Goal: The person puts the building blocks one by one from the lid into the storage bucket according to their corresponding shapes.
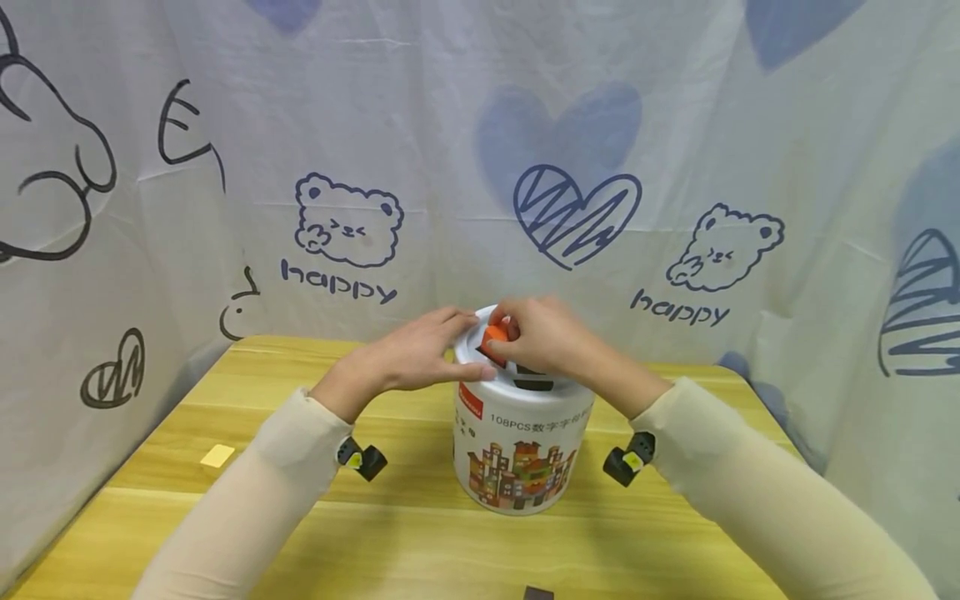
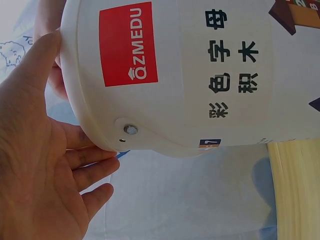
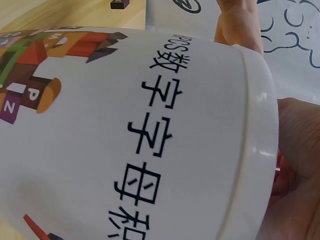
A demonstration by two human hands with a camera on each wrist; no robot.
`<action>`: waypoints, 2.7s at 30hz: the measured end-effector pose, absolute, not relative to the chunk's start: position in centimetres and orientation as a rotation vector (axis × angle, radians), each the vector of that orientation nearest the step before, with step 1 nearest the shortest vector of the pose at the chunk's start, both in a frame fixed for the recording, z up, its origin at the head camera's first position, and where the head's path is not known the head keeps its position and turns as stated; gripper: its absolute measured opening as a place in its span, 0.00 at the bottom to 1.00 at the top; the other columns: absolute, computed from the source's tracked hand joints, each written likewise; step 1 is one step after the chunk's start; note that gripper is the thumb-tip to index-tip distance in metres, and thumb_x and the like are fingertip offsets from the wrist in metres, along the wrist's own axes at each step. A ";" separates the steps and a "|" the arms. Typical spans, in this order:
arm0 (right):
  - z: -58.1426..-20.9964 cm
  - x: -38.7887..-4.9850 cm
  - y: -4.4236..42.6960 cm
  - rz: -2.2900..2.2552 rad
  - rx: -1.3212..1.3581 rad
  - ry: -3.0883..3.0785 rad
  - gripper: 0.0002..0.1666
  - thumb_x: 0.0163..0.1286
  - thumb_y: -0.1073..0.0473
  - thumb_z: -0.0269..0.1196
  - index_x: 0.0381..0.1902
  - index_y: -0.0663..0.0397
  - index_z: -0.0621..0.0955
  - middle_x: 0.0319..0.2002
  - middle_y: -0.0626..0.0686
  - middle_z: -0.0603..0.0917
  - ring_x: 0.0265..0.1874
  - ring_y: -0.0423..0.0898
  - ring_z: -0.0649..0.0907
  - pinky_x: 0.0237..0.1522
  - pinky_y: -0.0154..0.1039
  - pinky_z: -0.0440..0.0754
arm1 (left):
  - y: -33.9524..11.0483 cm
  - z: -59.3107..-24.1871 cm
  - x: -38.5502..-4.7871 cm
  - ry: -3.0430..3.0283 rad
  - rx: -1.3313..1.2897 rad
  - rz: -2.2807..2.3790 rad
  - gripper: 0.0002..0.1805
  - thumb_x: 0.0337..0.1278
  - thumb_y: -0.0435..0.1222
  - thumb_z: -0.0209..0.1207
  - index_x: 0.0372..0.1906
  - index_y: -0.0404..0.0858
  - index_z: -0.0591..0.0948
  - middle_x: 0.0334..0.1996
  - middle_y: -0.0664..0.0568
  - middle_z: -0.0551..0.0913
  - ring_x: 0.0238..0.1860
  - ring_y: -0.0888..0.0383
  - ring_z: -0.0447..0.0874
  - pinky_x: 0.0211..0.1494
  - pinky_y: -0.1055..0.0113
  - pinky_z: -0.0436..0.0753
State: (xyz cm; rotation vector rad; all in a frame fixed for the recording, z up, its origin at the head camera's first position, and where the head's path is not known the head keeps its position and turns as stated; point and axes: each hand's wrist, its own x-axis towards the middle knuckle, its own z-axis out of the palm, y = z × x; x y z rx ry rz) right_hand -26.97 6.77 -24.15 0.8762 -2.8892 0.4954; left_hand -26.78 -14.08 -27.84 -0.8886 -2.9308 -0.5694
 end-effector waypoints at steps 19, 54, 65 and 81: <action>-25.2 -26.6 6.4 0.419 0.948 -2.852 0.15 0.65 0.51 0.64 0.45 0.51 0.82 0.23 0.45 0.78 0.25 0.43 0.76 0.30 0.38 0.74 | -14.1 -28.0 -26.8 -2.943 -0.875 -0.580 0.57 0.49 0.75 0.51 0.76 0.40 0.59 0.74 0.46 0.59 0.72 0.48 0.57 0.72 0.49 0.61; -24.6 -23.6 12.5 0.540 1.034 -2.709 0.19 0.67 0.51 0.66 0.51 0.54 0.82 0.39 0.48 0.82 0.40 0.46 0.80 0.44 0.44 0.81 | -13.9 -27.6 -26.9 -2.937 -0.868 -0.538 0.55 0.49 0.73 0.54 0.74 0.39 0.62 0.72 0.45 0.62 0.70 0.47 0.60 0.71 0.45 0.63; -26.6 -20.8 15.4 0.524 1.064 -2.600 0.20 0.67 0.50 0.67 0.53 0.51 0.82 0.45 0.47 0.82 0.43 0.43 0.80 0.45 0.43 0.82 | -13.9 -27.7 -27.0 -2.921 -0.885 -0.524 0.56 0.49 0.72 0.54 0.74 0.37 0.63 0.73 0.44 0.61 0.72 0.46 0.57 0.73 0.45 0.58; -31.7 -17.4 17.7 0.709 1.216 -2.462 0.30 0.60 0.55 0.72 0.60 0.43 0.77 0.54 0.41 0.79 0.47 0.40 0.80 0.46 0.41 0.84 | -13.8 -27.3 -27.1 -2.919 -0.890 -0.490 0.56 0.47 0.72 0.56 0.73 0.36 0.64 0.70 0.43 0.65 0.70 0.47 0.60 0.73 0.47 0.60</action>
